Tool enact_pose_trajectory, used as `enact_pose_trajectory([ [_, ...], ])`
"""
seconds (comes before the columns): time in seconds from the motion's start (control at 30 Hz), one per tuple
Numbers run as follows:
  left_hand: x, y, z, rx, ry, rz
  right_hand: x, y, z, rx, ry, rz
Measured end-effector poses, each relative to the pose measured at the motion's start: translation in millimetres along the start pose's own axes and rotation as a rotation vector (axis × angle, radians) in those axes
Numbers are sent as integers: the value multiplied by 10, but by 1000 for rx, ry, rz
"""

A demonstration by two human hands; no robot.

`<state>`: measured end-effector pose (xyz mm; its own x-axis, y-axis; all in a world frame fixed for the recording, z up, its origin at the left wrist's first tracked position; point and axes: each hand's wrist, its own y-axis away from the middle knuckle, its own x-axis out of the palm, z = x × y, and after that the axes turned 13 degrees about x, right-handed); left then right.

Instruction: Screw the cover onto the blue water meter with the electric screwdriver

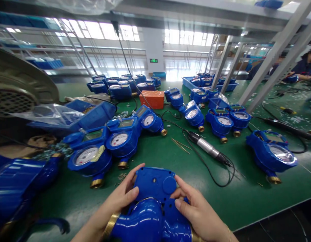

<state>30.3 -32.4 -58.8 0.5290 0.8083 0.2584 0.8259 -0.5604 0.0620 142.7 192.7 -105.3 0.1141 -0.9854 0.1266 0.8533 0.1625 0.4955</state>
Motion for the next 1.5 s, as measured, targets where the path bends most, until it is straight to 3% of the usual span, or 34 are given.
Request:
enact_pose_trajectory([
  [0.17, 246, 12, 46, 49, -63, -157, -3, 27, -53, -21, -78, 44],
  [0.3, 333, 50, 87, 117, -95, -257, -19, 46, -95, -30, -104, 51],
  [0.37, 331, 41, 111, 140, -106, -247, -39, 34, -102, -21, -110, 58],
  [0.53, 288, -29, 87, 145, -150, -97, -113, -30, -75, 18, -123, 93],
  [0.67, 268, -63, 50, 106, -313, -66, -242, -28, -17, -31, 16, 100],
  [0.73, 232, -77, 63, 97, -385, -33, -350, -11, 47, -68, 134, -15],
  [0.87, 125, -77, 147, 81, -302, 39, -606, -50, 285, -96, 343, -475],
  [1.0, 73, -33, 232, 125, -251, 54, -881, -287, 542, -180, 670, -795],
  [1.1, 91, -11, 260, 166, -287, 49, -1106, -487, 591, -146, 883, -1022],
  [1.23, 149, -1, 255, 161, -233, 38, -1255, -595, 502, -5, 1084, -1169],
  [1.37, 177, 3, 247, 188, -220, 63, -1148, -576, 456, 21, 1171, -1267],
  [1.5, 158, -9, 269, 217, -254, 57, -1090, -602, 451, 65, 1194, -1271],
])
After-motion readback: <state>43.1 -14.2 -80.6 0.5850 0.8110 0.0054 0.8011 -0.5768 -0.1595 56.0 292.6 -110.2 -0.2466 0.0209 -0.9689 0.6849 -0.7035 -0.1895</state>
